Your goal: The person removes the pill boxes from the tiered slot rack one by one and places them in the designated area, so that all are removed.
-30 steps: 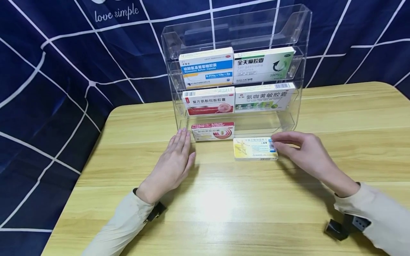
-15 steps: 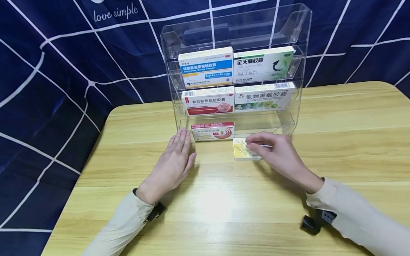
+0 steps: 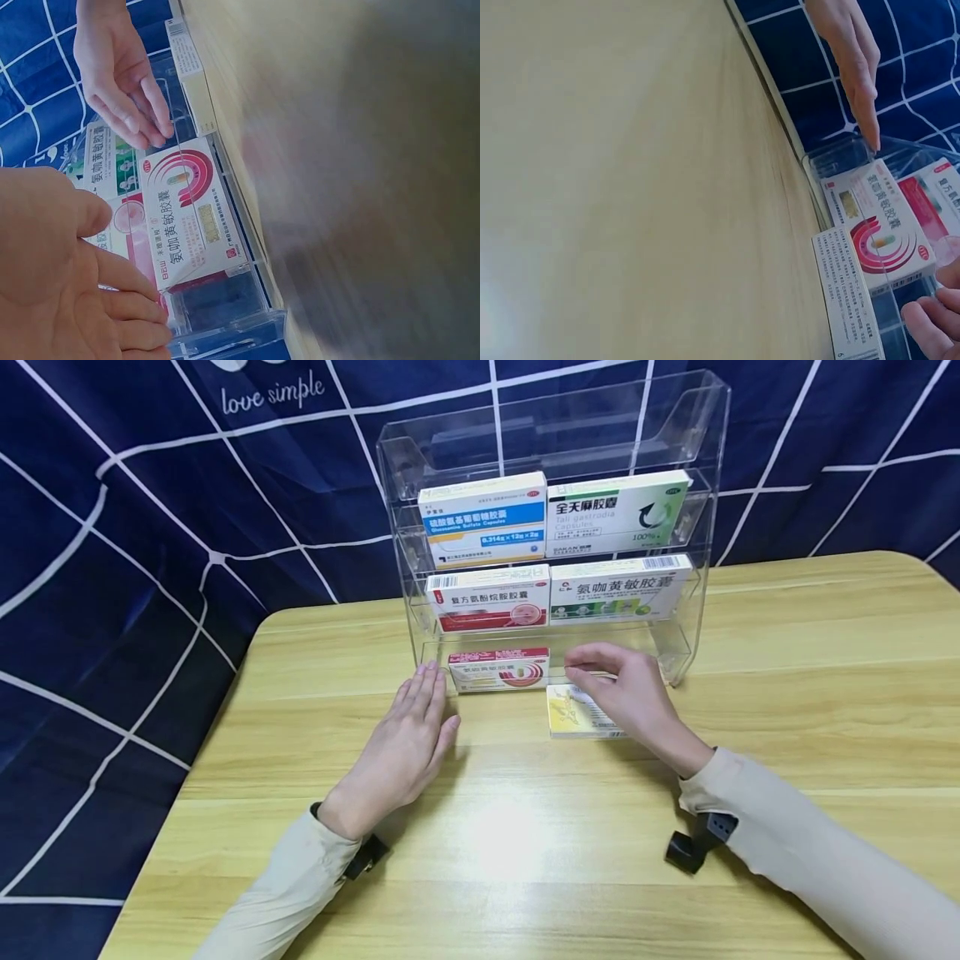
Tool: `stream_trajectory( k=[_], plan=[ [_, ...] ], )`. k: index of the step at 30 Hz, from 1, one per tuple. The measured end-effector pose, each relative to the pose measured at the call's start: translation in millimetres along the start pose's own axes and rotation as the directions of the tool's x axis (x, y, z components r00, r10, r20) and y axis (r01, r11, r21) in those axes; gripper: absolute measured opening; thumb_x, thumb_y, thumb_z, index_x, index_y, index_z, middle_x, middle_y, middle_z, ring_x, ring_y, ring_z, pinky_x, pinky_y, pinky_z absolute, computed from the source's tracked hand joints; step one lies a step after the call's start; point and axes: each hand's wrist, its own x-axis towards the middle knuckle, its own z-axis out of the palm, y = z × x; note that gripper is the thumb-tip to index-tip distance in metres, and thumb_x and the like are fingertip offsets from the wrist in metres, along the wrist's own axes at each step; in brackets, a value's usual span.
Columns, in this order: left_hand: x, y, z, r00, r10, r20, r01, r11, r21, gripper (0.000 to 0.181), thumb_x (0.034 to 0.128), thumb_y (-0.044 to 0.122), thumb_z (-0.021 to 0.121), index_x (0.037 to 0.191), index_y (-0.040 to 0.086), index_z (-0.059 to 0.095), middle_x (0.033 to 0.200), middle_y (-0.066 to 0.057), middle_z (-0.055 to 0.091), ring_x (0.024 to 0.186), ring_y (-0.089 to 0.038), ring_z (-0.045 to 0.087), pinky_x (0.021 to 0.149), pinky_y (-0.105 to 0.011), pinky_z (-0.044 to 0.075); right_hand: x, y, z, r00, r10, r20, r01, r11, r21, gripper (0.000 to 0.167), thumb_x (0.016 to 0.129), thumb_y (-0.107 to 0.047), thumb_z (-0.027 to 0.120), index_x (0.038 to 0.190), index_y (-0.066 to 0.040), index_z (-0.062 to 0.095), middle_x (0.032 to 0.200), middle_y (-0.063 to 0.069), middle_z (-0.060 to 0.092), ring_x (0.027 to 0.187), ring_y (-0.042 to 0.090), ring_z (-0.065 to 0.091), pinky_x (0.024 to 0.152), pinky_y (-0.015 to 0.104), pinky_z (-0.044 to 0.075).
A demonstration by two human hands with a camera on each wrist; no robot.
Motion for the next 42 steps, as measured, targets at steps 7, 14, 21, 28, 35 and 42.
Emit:
stream_trajectory(
  k=[7,14,21,28,35,42],
  plan=[
    [-1.0,0.0,0.4,1.0,0.006,-0.009,-0.006,1.0,-0.008,0.06,0.1062,0.032,0.028,0.147,-0.012,0.022,0.154,-0.029,0.013,0.145,-0.037,0.013,0.119,-0.044,0.013,8.9,-2.1,5.4,0.999,0.024,0.028,-0.025,0.999,0.026,0.026,0.089,-0.01,0.07,0.113,-0.001,0.068,0.111,0.014,0.07,0.103,0.027,0.066,0.089,0.037,0.054],
    [-0.8,2.0,1.6,1.0,0.004,-0.02,-0.004,1.0,-0.028,0.063,0.1062,0.036,0.027,0.146,-0.013,0.023,0.154,-0.029,0.014,0.145,-0.036,0.012,0.119,-0.044,0.012,16.2,-3.6,10.8,0.995,0.088,0.047,-0.09,0.995,0.035,0.03,0.088,-0.008,0.07,0.117,0.0,0.066,0.114,0.016,0.068,0.102,0.028,0.066,0.089,0.037,0.054],
    [-0.5,2.7,2.7,1.0,0.01,-0.011,-0.01,1.0,-0.015,0.062,0.1063,0.035,0.027,0.147,-0.013,0.022,0.154,-0.029,0.013,0.145,-0.037,0.012,0.118,-0.044,0.012,22.1,-5.0,15.1,0.991,0.123,0.057,-0.122,0.992,-0.021,0.034,0.087,-0.007,0.071,0.12,-0.001,0.064,0.114,0.016,0.068,0.101,0.029,0.066,0.087,0.039,0.055],
    [1.0,1.8,0.9,1.0,0.018,-0.014,-0.018,1.0,0.0,0.062,0.1063,0.034,0.027,0.146,-0.013,0.023,0.154,-0.029,0.014,0.145,-0.037,0.013,0.118,-0.044,0.013,25.3,-5.4,16.5,0.99,0.124,0.073,-0.121,0.992,-0.046,0.033,0.088,-0.008,0.07,0.12,-0.002,0.064,0.112,0.016,0.069,0.094,0.028,0.067,0.082,0.038,0.056],
    [-0.2,-0.7,0.0,1.0,0.011,-0.008,-0.011,1.0,0.003,0.061,0.1063,0.033,0.028,0.146,-0.013,0.022,0.154,-0.03,0.013,0.145,-0.037,0.012,0.118,-0.045,0.013,26.1,-4.4,19.4,0.992,0.086,0.09,-0.083,0.996,-0.039,0.029,0.088,-0.007,0.07,0.115,0.0,0.066,0.111,0.016,0.07,0.093,0.027,0.068,0.082,0.037,0.056],
    [0.0,-1.3,1.6,1.0,0.013,-0.004,-0.013,1.0,0.004,0.061,0.1064,0.033,0.027,0.146,-0.013,0.022,0.154,-0.029,0.013,0.145,-0.037,0.012,0.118,-0.045,0.013,25.7,-1.9,17.8,0.994,0.063,0.085,-0.062,0.998,-0.015,0.026,0.089,-0.008,0.069,0.113,-0.001,0.066,0.111,0.015,0.07,0.095,0.027,0.067,0.085,0.039,0.055]
  ],
)
